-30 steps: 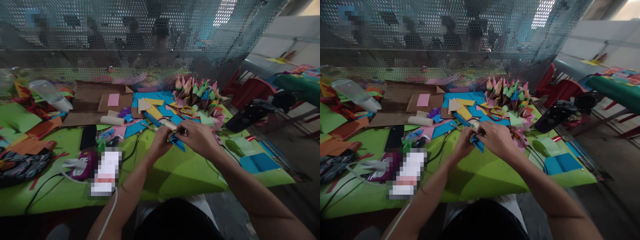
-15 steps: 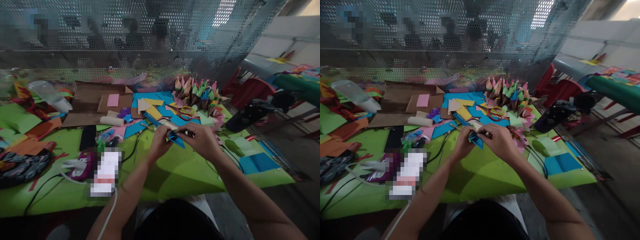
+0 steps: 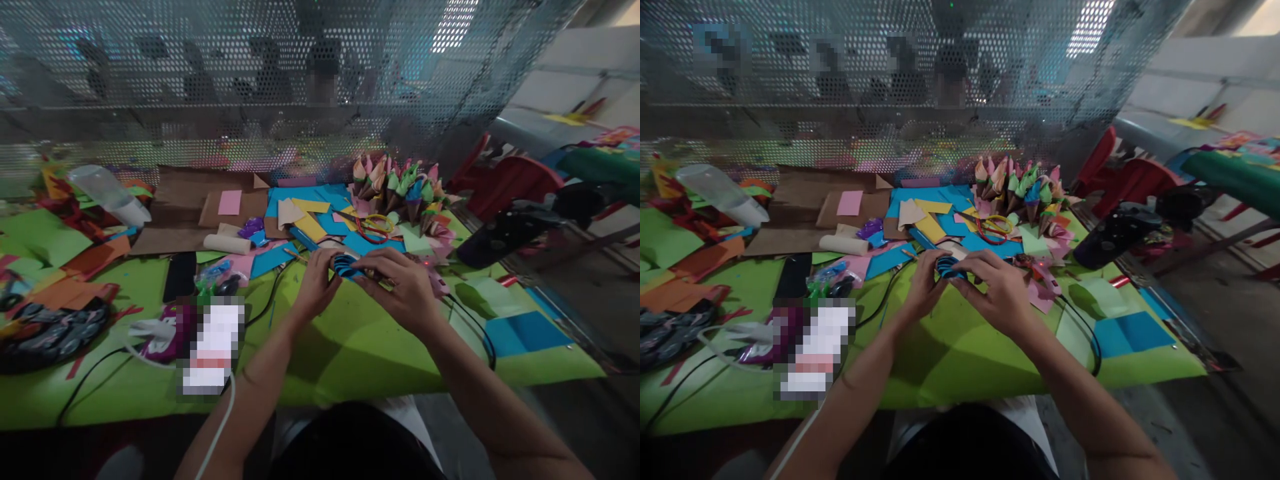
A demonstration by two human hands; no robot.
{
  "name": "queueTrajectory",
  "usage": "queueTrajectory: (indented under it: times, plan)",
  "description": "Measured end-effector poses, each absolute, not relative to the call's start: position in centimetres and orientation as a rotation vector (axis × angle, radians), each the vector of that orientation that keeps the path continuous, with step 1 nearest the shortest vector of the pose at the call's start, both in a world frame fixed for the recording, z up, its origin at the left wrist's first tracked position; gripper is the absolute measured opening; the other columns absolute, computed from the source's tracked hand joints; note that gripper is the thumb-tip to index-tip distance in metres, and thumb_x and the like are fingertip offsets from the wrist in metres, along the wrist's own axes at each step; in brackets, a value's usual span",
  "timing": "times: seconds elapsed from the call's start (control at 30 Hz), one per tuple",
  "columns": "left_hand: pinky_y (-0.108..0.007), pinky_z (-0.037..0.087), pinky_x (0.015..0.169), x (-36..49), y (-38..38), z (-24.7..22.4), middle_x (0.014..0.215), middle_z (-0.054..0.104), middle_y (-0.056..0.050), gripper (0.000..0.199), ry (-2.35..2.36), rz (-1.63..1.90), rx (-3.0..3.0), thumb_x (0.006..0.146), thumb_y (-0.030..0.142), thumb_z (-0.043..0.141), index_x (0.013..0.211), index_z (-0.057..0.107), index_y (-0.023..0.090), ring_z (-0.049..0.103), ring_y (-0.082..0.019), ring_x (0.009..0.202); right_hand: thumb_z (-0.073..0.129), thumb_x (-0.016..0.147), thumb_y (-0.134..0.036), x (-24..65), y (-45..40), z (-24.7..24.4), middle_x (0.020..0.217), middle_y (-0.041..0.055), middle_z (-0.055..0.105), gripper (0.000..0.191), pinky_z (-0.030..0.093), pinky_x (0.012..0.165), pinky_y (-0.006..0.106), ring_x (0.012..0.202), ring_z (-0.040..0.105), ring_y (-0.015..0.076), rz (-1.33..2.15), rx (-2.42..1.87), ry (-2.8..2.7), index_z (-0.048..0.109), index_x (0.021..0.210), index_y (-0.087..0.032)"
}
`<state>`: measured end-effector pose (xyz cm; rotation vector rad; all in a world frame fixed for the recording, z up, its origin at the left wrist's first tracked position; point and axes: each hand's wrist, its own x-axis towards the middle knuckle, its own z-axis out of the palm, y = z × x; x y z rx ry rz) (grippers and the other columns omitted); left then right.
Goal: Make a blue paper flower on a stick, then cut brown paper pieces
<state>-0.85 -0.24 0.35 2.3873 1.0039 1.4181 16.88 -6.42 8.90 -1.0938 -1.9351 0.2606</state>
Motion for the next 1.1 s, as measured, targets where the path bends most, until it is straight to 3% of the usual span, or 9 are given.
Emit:
queueTrajectory:
  times: [0.33, 0.7, 0.93, 1.1]
  plan:
    - [-0.038, 0.052, 0.088, -1.6, 0.8, 0.1, 0.105, 0.071, -0.008, 0.034, 1.082, 1.386, 2.371, 0.082, 0.002, 0.056, 0.111, 0.061, 0.020, 0.065, -0.023, 0.104, 0.063, 0.092, -0.026, 18.3, -4.4, 10.0, 0.089, 0.0060, 0.075, 0.013, 0.053, 0.073, 0.032, 0.082, 0.068, 0.0200, 0.303, -1.089, -1.857, 0.076, 0.091, -0.023]
    - [-0.036, 0.051, 0.082, -1.7, 1.5, -0.8, 0.099, 0.065, -0.008, 0.021, 1.092, 1.536, 2.569, 0.089, 0.011, 0.048, 0.108, 0.050, 0.021, 0.062, -0.021, 0.093, 0.069, 0.086, -0.030, 18.5, -3.1, 7.4, 0.084, 0.0050, 0.075, 0.012, 0.051, 0.064, 0.029, 0.074, 0.066, 0.0182, 0.638, -1.087, -1.764, 0.076, 0.089, -0.022]
    - [-0.046, 0.047, 0.102, -1.5, 0.0, -0.5, 0.123, 0.058, -0.014, 0.049, 1.170, 1.256, 2.586, 0.089, 0.030, 0.057, 0.134, 0.041, 0.020, 0.054, -0.029, 0.120, 0.069, 0.084, -0.038, 18.9, -2.4, 6.0, 0.087, 0.0051, 0.076, 0.019, 0.054, 0.071, 0.032, 0.079, 0.068, 0.0196, 0.950, -1.116, -1.605, 0.076, 0.090, -0.021]
    - [-0.045, 0.048, 0.105, -1.3, -0.6, 0.0, 0.126, 0.055, -0.013, 0.051, 1.246, 1.136, 2.573, 0.089, 0.025, 0.058, 0.137, 0.043, 0.023, 0.054, -0.028, 0.124, 0.075, 0.077, -0.041, 19.1, -1.9, 5.8, 0.082, 0.0036, 0.075, 0.023, 0.053, 0.068, 0.031, 0.073, 0.066, 0.0176, 1.102, -1.128, -1.501, 0.075, 0.086, -0.020]
